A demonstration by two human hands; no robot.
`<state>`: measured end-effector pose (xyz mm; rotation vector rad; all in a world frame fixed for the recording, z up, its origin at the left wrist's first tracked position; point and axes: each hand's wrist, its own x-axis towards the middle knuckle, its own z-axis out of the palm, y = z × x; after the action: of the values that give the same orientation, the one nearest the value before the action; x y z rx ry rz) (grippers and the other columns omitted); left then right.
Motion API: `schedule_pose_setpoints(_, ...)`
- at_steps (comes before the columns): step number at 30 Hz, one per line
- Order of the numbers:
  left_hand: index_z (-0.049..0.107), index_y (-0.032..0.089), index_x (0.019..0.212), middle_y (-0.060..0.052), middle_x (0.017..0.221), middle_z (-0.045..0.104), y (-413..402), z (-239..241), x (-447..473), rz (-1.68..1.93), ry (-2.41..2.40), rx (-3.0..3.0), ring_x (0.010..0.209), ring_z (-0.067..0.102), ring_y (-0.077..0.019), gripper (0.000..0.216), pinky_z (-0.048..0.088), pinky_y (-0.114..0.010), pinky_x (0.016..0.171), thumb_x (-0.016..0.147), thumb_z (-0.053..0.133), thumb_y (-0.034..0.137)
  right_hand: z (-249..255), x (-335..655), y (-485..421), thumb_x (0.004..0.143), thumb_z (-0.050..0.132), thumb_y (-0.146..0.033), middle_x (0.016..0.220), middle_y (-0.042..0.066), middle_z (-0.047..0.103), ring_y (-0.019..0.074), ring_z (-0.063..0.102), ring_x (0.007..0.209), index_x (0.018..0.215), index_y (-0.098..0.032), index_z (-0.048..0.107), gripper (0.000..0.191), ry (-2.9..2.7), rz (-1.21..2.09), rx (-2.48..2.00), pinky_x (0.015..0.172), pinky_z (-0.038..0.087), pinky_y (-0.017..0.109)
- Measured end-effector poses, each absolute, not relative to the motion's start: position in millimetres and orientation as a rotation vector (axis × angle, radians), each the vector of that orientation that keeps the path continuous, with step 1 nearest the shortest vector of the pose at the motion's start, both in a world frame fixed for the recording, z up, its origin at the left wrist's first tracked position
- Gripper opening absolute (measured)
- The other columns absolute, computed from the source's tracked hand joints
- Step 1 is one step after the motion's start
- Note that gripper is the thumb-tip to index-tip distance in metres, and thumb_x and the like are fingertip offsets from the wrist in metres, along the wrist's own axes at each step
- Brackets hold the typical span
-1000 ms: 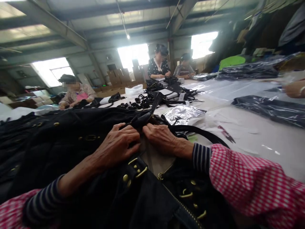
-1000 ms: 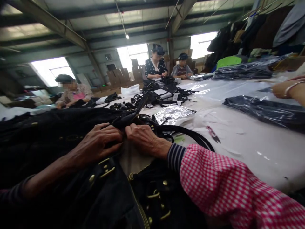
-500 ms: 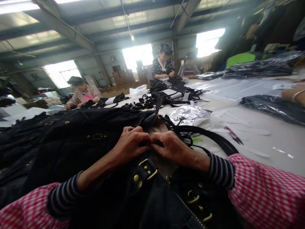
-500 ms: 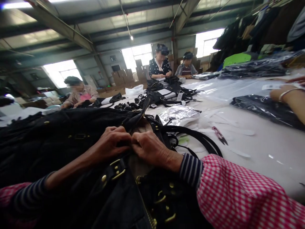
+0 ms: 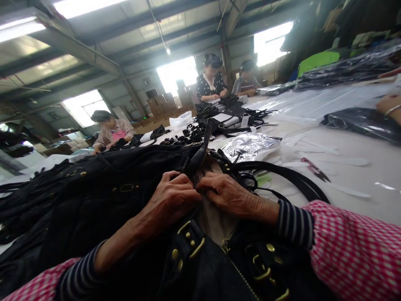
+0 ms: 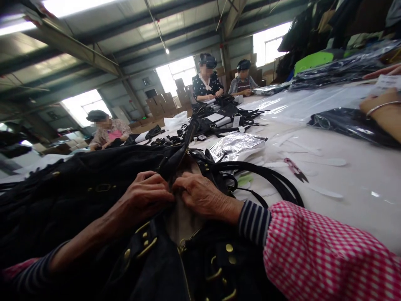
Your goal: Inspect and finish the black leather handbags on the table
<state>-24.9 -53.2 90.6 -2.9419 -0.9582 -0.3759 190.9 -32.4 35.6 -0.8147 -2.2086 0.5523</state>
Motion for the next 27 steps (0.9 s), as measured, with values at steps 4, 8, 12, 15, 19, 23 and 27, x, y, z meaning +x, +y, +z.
schedule_pose_setpoints(4, 0.072, 0.025, 0.091, 0.002, 0.085, 0.073, -56, 93, -25, -0.311, -0.898, -2.926, 0.093, 0.059, -0.0153, 0.022, 0.025, -0.042, 0.108, 0.100, 0.053, 0.019, 41, 192, -40, 0.089, 0.052, -0.006, 0.098, 0.006, 0.064, 0.0173, 0.061, 0.086, 0.105, -0.015, 0.070, 0.026, -2.343, 0.416, -0.990, 0.077, 0.043, 0.027)
schedule_pose_setpoints(8, 0.071, 0.025, 0.094, 0.002, 0.090, 0.073, -55, 94, -25, -0.284, -0.891, -2.917, 0.095, 0.059, -0.0151, 0.020, 0.026, -0.041, 0.107, 0.102, 0.052, 0.021, 41, 195, -39, 0.090, 0.052, -0.005, 0.095, 0.004, 0.063, 0.0162, 0.060, 0.086, 0.103, -0.015, 0.067, 0.022, -2.319, 0.396, -0.953, 0.077, 0.042, 0.026)
schedule_pose_setpoints(12, 0.071, 0.025, 0.093, 0.002, 0.087, 0.072, -54, 91, -26, -0.295, -0.858, -2.900, 0.093, 0.059, -0.0157, 0.018, 0.027, -0.042, 0.106, 0.101, 0.055, 0.022, 42, 196, -39, 0.091, 0.052, -0.008, 0.095, 0.004, 0.063, 0.0158, 0.059, 0.082, 0.100, -0.018, 0.067, 0.020, -2.433, 0.314, -0.969, 0.068, 0.039, 0.026)
schedule_pose_setpoints(15, 0.071, 0.025, 0.095, 0.002, 0.089, 0.073, -54, 88, -28, -0.348, -0.825, -2.887, 0.093, 0.060, -0.0154, 0.019, 0.028, -0.042, 0.107, 0.102, 0.054, 0.022, 44, 197, -44, 0.095, 0.050, -0.015, 0.098, 0.004, 0.062, 0.0152, 0.057, 0.072, 0.104, -0.020, 0.066, 0.019, -2.490, 0.122, -1.078, 0.057, 0.030, 0.029)
schedule_pose_setpoints(19, 0.071, 0.026, 0.099, 0.002, 0.097, 0.075, -56, 87, -29, -0.401, -0.760, -2.860, 0.098, 0.063, -0.0157, 0.018, 0.030, -0.043, 0.108, 0.102, 0.053, 0.022, 45, 199, -48, 0.097, 0.049, -0.018, 0.104, 0.005, 0.062, 0.0149, 0.057, 0.071, 0.109, -0.020, 0.064, 0.020, -2.512, -0.020, -1.110, 0.052, 0.026, 0.030)
schedule_pose_setpoints(23, 0.069, 0.028, 0.104, 0.001, 0.110, 0.075, -58, 88, -28, -0.437, -0.657, -2.797, 0.104, 0.065, -0.0182, 0.023, 0.021, -0.051, 0.119, 0.105, 0.046, 0.026, 44, 206, -45, 0.096, 0.053, -0.018, 0.114, 0.005, 0.057, 0.0157, 0.058, 0.079, 0.116, -0.023, 0.064, 0.024, -2.582, 0.001, -0.989, 0.053, 0.031, 0.028)
schedule_pose_setpoints(27, 0.066, 0.029, 0.115, 0.000, 0.111, 0.075, -58, 91, -30, -0.480, -0.537, -2.811, 0.098, 0.068, -0.0195, 0.026, 0.029, -0.048, 0.115, 0.105, 0.042, 0.028, 41, 212, -46, 0.098, 0.051, -0.019, 0.128, 0.006, 0.049, 0.0196, 0.058, 0.094, 0.133, -0.027, 0.057, 0.036, -2.615, -0.072, -0.924, 0.057, 0.039, 0.028)
